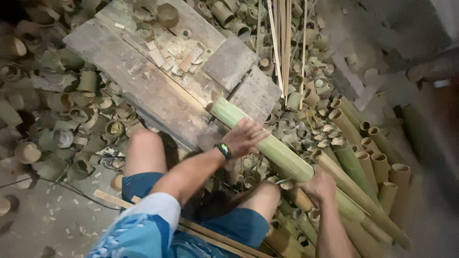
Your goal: The person sits on the floor and splits bamboo culms into strips by pressing them against a fixed blade set in a low wooden bench, then places the split strips onto a large pile beside them and reaches for the next culm.
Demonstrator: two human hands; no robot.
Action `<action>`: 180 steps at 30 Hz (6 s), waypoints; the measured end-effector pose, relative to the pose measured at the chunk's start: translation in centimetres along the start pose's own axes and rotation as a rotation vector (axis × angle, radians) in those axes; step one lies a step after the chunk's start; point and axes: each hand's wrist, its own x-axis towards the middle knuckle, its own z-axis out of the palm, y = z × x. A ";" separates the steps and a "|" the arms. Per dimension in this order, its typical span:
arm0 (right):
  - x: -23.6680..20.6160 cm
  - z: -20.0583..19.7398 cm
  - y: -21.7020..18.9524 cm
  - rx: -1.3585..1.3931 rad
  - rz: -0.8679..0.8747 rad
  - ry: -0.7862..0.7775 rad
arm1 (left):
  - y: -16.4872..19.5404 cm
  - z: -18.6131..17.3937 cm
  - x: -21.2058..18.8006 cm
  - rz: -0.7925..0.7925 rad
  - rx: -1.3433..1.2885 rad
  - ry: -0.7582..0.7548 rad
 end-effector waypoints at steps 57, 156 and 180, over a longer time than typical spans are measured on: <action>-34.3 32.7 11.0 1.070 1.075 0.587 | 28.6 12.3 -7.9 0.475 -0.005 -1.610; -10.8 4.9 1.8 0.345 -0.256 0.252 | 6.0 -21.4 -18.5 -0.201 -0.252 -1.195; -2.1 -1.2 -2.6 0.047 -0.100 -0.045 | 2.6 1.9 -3.7 -0.086 0.273 -0.032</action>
